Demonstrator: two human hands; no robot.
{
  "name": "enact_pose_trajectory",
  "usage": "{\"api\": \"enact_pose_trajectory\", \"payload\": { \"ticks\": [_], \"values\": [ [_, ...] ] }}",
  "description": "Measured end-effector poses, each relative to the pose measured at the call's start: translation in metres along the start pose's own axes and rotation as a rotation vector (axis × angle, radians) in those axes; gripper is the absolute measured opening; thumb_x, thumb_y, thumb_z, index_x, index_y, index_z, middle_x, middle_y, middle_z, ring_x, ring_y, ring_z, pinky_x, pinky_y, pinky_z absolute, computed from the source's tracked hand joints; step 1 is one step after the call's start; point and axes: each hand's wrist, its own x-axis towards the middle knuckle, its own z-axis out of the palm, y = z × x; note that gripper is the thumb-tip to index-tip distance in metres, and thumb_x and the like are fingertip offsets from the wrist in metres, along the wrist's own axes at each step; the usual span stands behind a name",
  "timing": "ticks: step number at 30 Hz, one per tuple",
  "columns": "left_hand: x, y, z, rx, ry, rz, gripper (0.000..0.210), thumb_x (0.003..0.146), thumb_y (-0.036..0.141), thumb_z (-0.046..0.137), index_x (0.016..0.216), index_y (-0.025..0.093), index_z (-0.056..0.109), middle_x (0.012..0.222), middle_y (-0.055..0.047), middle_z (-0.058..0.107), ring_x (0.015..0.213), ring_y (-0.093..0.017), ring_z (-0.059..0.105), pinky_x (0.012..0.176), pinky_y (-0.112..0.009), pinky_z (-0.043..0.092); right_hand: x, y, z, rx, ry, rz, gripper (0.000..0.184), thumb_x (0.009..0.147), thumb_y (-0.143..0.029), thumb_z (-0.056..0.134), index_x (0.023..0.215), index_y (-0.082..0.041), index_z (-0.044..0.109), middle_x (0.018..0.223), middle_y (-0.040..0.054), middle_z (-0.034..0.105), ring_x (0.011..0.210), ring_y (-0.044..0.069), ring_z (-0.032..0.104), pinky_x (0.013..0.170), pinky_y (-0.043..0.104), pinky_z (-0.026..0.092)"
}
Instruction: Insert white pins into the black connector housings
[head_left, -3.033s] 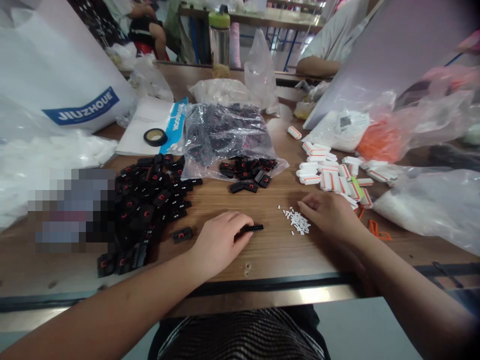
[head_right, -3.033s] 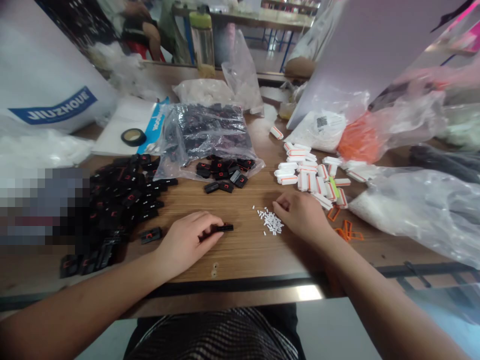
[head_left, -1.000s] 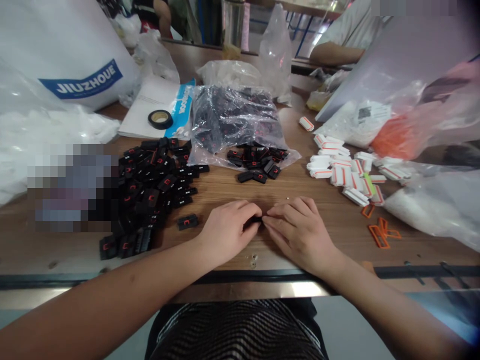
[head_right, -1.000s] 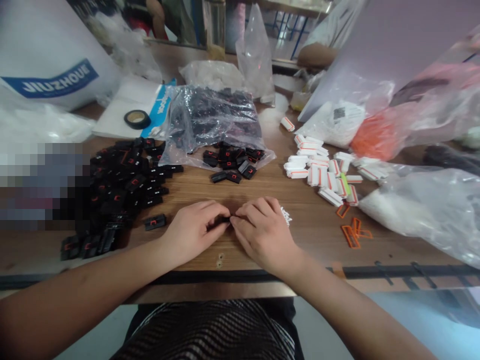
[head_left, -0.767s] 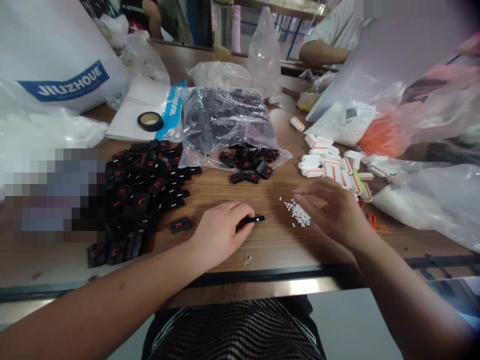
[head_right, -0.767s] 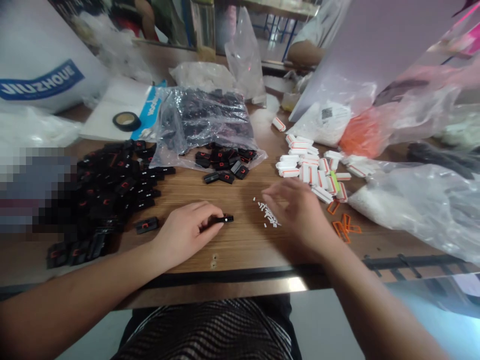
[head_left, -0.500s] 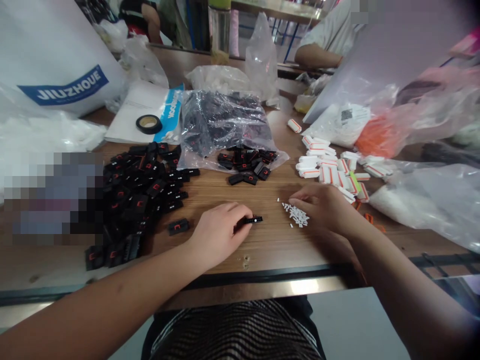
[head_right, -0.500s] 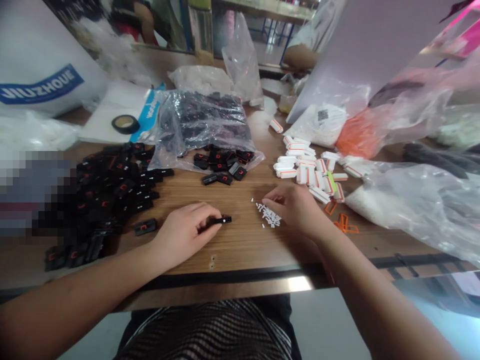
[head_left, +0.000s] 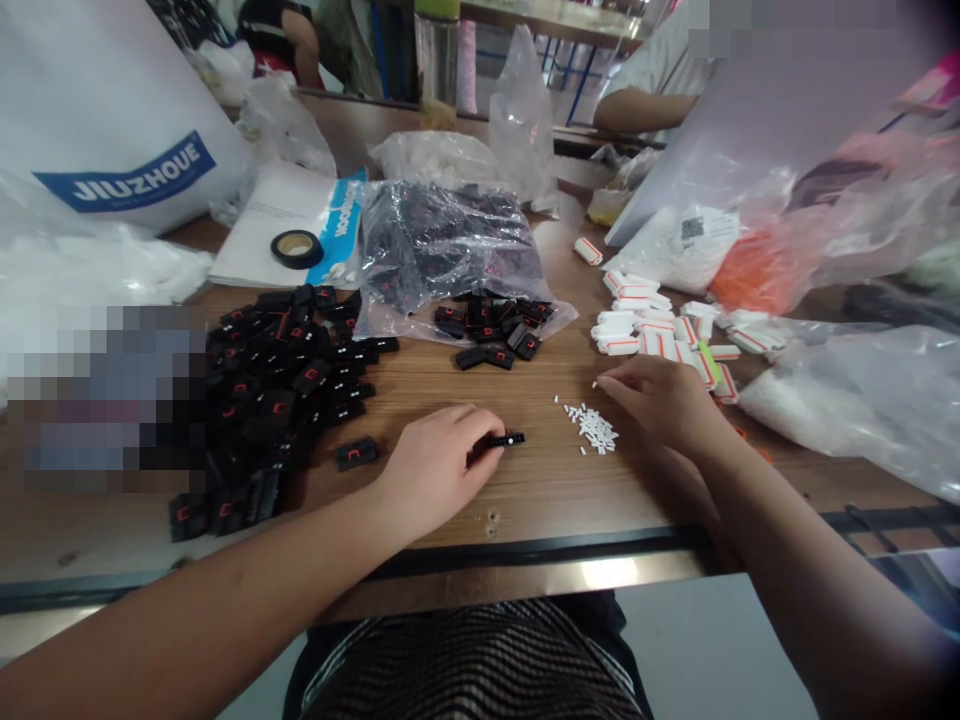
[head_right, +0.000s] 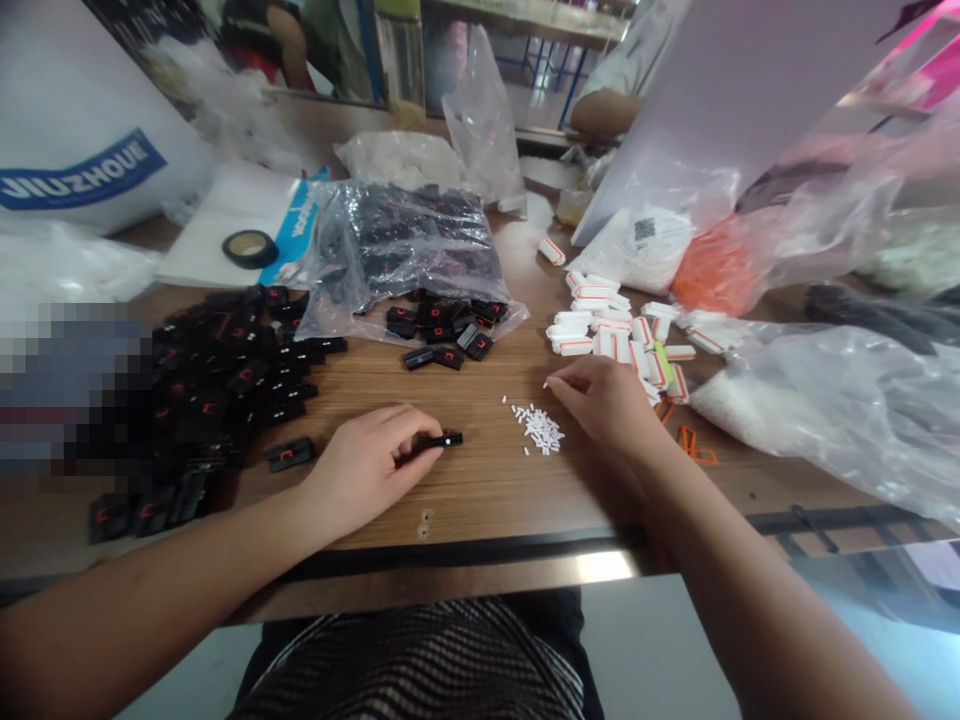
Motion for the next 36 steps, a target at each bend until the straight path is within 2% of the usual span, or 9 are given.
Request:
{"api": "enact_pose_trajectory", "payload": {
  "ticks": [3,9,13,16,19,21,31,36],
  "values": [
    [0.0,0.0,0.0,0.003,0.004,0.005,0.006,0.089,0.02,0.062,0.095,0.02,0.063,0.086,-0.001,0.065,0.073,-0.016,0.058,0.066,-0.031,0.046,0.0,0.001,0.002,0.032,-0.002,0.058,0.021,0.084,-0.038,0.063,0.084,-0.023,0.078,0.087,0.0026,0.076,0.078,0.021,0.068,0.07,0.032,0.048],
    [0.0,0.0,0.001,-0.006,0.002,0.002,0.006,0.089,0.019,0.063,0.095,0.02,0.063,0.088,-0.001,0.065,0.074,-0.017,0.058,0.068,-0.032,0.046,0.002,0.001,0.007,0.012,0.015,0.047,0.02,0.082,-0.034,0.062,0.076,-0.021,0.076,0.082,0.004,0.075,0.074,0.02,0.067,0.067,0.031,0.047],
    [0.0,0.001,0.001,-0.009,-0.008,-0.005,0.006,0.089,0.019,0.063,0.095,0.02,0.063,0.09,0.0,0.066,0.076,-0.017,0.058,0.069,-0.032,0.045,-0.002,-0.016,0.006,0.077,0.029,0.095,0.017,0.08,-0.032,0.063,0.072,-0.02,0.072,0.075,0.0032,0.073,0.066,0.018,0.063,0.061,0.03,0.045],
    [-0.001,0.001,0.001,-0.013,-0.007,-0.006,0.006,0.089,0.019,0.063,0.095,0.021,0.064,0.089,0.0,0.065,0.076,-0.016,0.058,0.069,-0.031,0.045,-0.011,-0.045,0.006,0.205,0.008,-0.071,0.015,0.085,-0.032,0.064,0.076,-0.022,0.069,0.077,0.0023,0.07,0.073,0.017,0.062,0.07,0.03,0.047],
    [0.0,0.002,0.001,-0.019,-0.01,-0.001,0.006,0.088,0.019,0.063,0.094,0.021,0.064,0.087,0.001,0.065,0.076,-0.016,0.058,0.069,-0.03,0.044,-0.022,-0.077,0.009,0.329,-0.112,-0.336,0.011,0.09,-0.029,0.062,0.083,-0.022,0.066,0.087,0.0028,0.068,0.087,0.018,0.06,0.083,0.034,0.046],
    [0.0,0.002,0.0,-0.022,-0.013,0.006,0.007,0.088,0.019,0.064,0.094,0.021,0.064,0.086,0.001,0.064,0.075,-0.016,0.058,0.068,-0.03,0.044,-0.026,-0.092,0.012,0.337,-0.165,-0.437,0.008,0.091,-0.026,0.061,0.086,-0.021,0.065,0.092,0.0036,0.067,0.09,0.018,0.058,0.086,0.036,0.044],
    [0.0,0.002,-0.001,-0.019,-0.017,0.014,0.004,0.087,0.018,0.064,0.091,0.021,0.063,0.084,0.002,0.062,0.076,-0.016,0.057,0.069,-0.029,0.043,-0.021,-0.106,0.02,0.127,-0.202,-0.506,0.007,0.09,-0.02,0.061,0.085,-0.018,0.064,0.093,0.0055,0.065,0.092,0.02,0.054,0.086,0.037,0.039],
    [0.0,0.002,-0.001,0.005,-0.03,0.007,0.001,0.088,0.02,0.063,0.087,0.019,0.062,0.082,0.001,0.061,0.075,-0.017,0.056,0.068,-0.03,0.043,-0.02,-0.115,0.017,-0.029,-0.203,-0.586,0.013,0.093,-0.021,0.059,0.083,-0.016,0.066,0.088,0.0067,0.065,0.089,0.022,0.053,0.082,0.038,0.039]
  ]
}}
